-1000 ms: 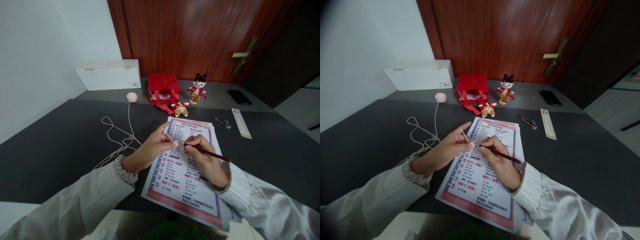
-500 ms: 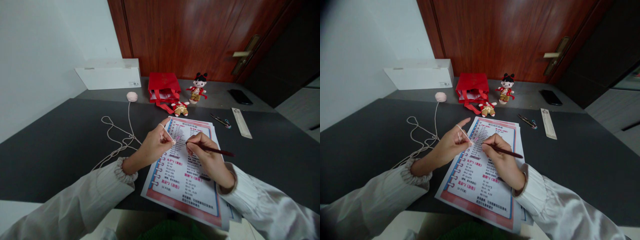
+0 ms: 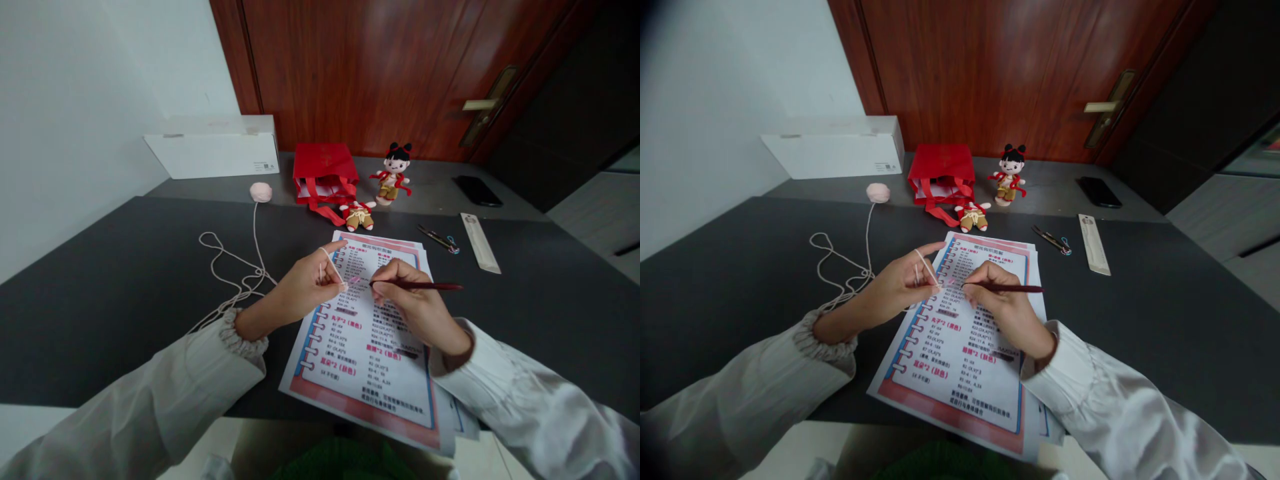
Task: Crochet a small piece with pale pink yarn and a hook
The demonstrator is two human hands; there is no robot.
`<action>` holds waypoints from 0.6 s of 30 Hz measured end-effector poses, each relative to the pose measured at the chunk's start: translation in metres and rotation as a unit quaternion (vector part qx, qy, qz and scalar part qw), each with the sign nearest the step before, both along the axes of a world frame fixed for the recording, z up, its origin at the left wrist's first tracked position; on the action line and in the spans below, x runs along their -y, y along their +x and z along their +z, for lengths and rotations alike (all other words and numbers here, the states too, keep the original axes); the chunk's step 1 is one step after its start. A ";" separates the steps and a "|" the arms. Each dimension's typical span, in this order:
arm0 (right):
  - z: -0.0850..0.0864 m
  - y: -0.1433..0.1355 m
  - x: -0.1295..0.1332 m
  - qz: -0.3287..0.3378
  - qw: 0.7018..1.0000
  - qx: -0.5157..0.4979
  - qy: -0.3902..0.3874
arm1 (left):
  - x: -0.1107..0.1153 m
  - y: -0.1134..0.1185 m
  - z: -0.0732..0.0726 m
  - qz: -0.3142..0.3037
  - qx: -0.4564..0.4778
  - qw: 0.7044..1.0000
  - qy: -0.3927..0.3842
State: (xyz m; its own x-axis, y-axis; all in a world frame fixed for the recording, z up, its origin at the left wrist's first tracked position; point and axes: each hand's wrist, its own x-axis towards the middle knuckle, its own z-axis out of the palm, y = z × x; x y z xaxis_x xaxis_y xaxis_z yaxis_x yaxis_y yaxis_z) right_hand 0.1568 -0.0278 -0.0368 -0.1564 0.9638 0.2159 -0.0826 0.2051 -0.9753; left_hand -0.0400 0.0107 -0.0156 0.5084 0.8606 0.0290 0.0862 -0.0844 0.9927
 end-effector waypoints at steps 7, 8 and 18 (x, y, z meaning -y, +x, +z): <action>0.002 -0.009 -0.003 0.068 0.969 -0.158 -0.175 | 0.004 0.007 0.001 -0.003 0.022 0.999 -0.024; 0.001 -0.010 -0.002 0.057 0.979 -0.133 -0.146 | 0.005 0.008 0.001 -0.001 0.023 0.999 -0.035; 0.002 -0.011 0.016 -0.071 0.722 0.491 0.482 | 0.012 0.011 0.005 0.000 0.131 0.959 -0.253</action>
State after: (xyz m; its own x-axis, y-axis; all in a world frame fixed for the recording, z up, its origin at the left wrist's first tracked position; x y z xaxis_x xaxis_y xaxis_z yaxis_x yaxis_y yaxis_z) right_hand 0.1457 -0.0434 -0.0346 -0.6044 0.4617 0.6492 0.6411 0.7657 0.0524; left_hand -0.0287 -0.0009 -0.0108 0.5404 0.7984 -0.2655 -0.1718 0.4136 0.8941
